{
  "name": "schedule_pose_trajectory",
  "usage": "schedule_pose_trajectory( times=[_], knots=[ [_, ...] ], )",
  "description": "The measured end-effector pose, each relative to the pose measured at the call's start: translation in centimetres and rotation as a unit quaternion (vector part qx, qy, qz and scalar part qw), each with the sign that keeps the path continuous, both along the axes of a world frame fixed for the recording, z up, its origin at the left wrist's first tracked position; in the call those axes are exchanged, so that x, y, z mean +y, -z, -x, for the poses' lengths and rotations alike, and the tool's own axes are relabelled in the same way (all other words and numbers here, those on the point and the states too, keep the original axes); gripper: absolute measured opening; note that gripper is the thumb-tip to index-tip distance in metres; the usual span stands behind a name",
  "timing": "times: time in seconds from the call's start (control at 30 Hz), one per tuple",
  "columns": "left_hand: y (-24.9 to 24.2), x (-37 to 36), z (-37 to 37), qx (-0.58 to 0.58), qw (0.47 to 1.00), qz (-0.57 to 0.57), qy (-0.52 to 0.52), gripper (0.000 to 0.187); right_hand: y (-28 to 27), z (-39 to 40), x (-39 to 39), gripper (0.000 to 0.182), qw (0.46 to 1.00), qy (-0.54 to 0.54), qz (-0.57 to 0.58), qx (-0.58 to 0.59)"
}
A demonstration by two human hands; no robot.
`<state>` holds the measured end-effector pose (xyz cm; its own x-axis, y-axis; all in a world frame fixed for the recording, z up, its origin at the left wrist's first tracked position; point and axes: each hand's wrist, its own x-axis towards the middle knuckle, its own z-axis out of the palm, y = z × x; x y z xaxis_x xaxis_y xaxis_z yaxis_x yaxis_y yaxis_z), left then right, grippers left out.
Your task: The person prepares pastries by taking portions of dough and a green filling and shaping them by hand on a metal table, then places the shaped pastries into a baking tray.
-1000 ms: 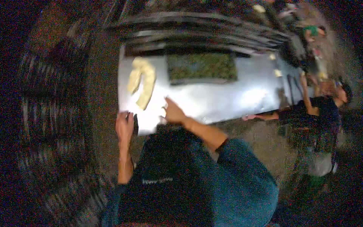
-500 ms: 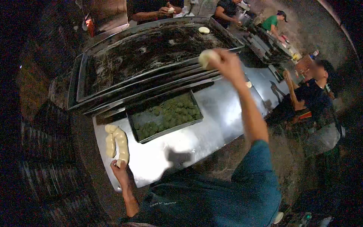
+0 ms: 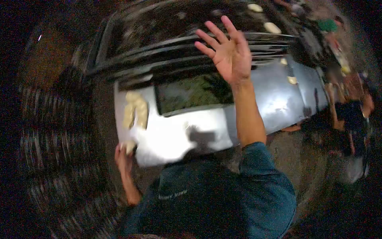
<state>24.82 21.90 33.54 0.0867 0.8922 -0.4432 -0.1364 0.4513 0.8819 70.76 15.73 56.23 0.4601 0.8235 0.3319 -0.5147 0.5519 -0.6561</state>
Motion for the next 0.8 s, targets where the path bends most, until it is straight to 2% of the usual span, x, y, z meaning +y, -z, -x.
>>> schedule_pose_trajectory(
  times=[0.03,0.07,0.1,0.13,0.17,0.2,0.23,0.27,0.3,0.33,0.37,0.43,0.47,0.5,0.53,0.57,0.6,0.63,0.67,0.7,0.77,0.8],
  knots=[
    [-0.4,0.8,-1.4,-0.056,0.997,0.02,0.053,0.036,0.8,2.7,0.9,0.061,0.991,-0.097,-0.049,0.082],
    [-0.4,0.7,-2.7,-0.114,0.993,0.027,0.025,0.04,1.4,6.0,2.0,0.069,0.988,-0.117,-0.036,0.089],
    [-0.6,1.1,-3.9,-0.149,0.987,0.053,0.023,0.023,2.2,9.9,3.1,0.078,0.984,-0.142,-0.019,0.101],
    [-0.8,1.5,-4.5,-0.07,0.989,0.036,0.128,0.021,3.1,14.3,4.3,0.084,0.989,-0.121,0.037,0.076],
    [0.9,2.0,-4.7,0.033,0.981,-0.025,0.191,0.021,5.9,17.5,5.8,0.081,0.99,-0.138,0.039,-0.001],
    [2.5,2.1,-4.2,0.07,0.971,-0.058,0.22,0.021,8.5,21.4,6.8,0.079,0.987,-0.137,0.083,-0.031],
    [1.7,1.6,-4.7,0.096,0.973,-0.06,0.202,0.021,11.1,24.2,8.1,0.076,0.982,-0.131,0.122,-0.067],
    [2.3,1.7,-4.2,0.046,0.979,-0.07,0.186,0.021,14.5,27.2,9.2,0.072,0.935,-0.053,0.112,-0.332],
    [2.7,1.8,-3.4,0.043,0.979,-0.065,0.187,0.019,18.1,29.4,9.0,0.069,0.817,0.036,0.089,-0.569],
    [2.9,1.6,-2.1,0.044,0.983,-0.066,0.165,0.018,21.5,30.9,7.9,0.066,0.686,0.049,0.13,-0.714],
    [2.8,1.4,-1.1,0.043,0.986,-0.07,0.144,0.018,23.7,31.7,6.7,0.064,0.527,0.064,0.164,-0.831],
    [3.9,1.1,2.8,0.093,0.995,-0.045,0.008,0.019,24.9,32.3,6.5,0.061,0.488,0.042,0.199,-0.849],
    [4.4,0.9,6.0,0.124,0.989,-0.078,-0.034,0.022,26.0,32.3,7.0,0.063,0.481,0.05,0.205,-0.851],
    [2.5,0.6,9.2,0.177,0.982,-0.048,-0.049,0.025,26.3,32.4,7.3,0.059,0.49,0.084,0.206,-0.843],
    [3.7,0.0,12.6,0.08,0.99,-0.051,-0.108,0.028,25.8,31.5,8.3,0.058,0.512,0.034,0.155,-0.844],
    [2.8,-0.6,15.7,0.101,0.989,-0.03,-0.104,0.029,24.3,30.2,9.1,0.057,0.53,-0.015,0.101,-0.842],
    [1.8,-1.8,17.5,0.115,0.983,-0.039,-0.138,0.03,19.8,29.4,9.4,0.055,0.759,-0.188,0.257,-0.568],
    [2.3,-2.5,20.0,0.146,0.98,-0.032,-0.134,0.031,16.2,28.6,9.7,0.054,0.852,-0.324,0.365,-0.19],
    [2.9,-3.1,21.8,0.159,0.976,0.012,-0.15,0.032,16.8,26.6,10.2,0.054,0.864,-0.356,0.34,-0.101],
    [2.6,-3.6,22.2,0.148,0.975,0.031,-0.163,0.031,19.5,26.2,10.9,0.054,0.864,-0.357,0.341,-0.101],
    [4.1,-4.7,23.0,0.057,0.985,0.032,-0.161,0.03,25.7,26.5,11.3,0.052,0.849,-0.217,0.469,0.114],
    [3.5,-4.6,22.5,0.053,0.985,0.031,-0.161,0.03,25.1,26.7,11.7,0.048,0.838,-0.197,0.498,0.103]
  ],
)
